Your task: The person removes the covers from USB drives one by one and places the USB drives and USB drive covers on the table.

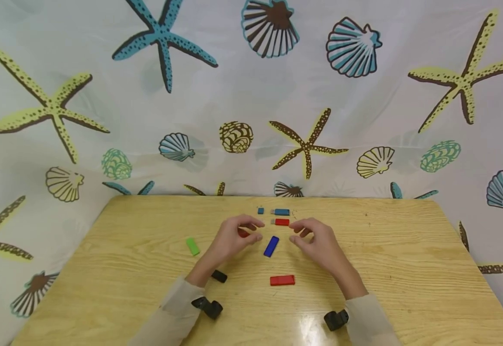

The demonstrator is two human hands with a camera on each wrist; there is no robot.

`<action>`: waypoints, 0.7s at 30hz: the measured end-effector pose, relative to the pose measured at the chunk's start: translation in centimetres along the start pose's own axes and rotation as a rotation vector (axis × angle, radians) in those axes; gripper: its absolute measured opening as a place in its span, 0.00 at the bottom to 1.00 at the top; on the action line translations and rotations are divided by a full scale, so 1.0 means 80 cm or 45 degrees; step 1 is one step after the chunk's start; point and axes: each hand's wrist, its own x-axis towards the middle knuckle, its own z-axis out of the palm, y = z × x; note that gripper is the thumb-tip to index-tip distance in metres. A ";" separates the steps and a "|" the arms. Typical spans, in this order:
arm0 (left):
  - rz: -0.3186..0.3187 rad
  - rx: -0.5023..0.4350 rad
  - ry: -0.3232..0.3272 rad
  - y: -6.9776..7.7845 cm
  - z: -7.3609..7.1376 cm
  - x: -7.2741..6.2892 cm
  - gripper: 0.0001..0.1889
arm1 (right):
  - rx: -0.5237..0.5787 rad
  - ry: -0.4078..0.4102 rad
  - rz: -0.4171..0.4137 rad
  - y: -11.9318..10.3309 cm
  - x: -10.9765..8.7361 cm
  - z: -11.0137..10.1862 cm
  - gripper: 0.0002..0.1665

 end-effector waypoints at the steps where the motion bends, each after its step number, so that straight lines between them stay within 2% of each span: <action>1: 0.006 -0.004 0.003 0.001 0.000 -0.002 0.12 | -0.006 0.002 -0.005 -0.001 -0.002 0.000 0.14; 9: 0.012 -0.033 0.031 0.010 0.003 -0.020 0.12 | -0.004 0.004 -0.027 -0.004 -0.021 -0.001 0.13; 15: 0.014 -0.078 0.047 0.010 0.008 -0.036 0.11 | 0.017 -0.007 -0.025 -0.008 -0.033 0.001 0.14; 21: -0.009 -0.071 0.033 0.016 0.012 -0.047 0.11 | 0.041 -0.046 -0.001 -0.010 -0.044 0.003 0.15</action>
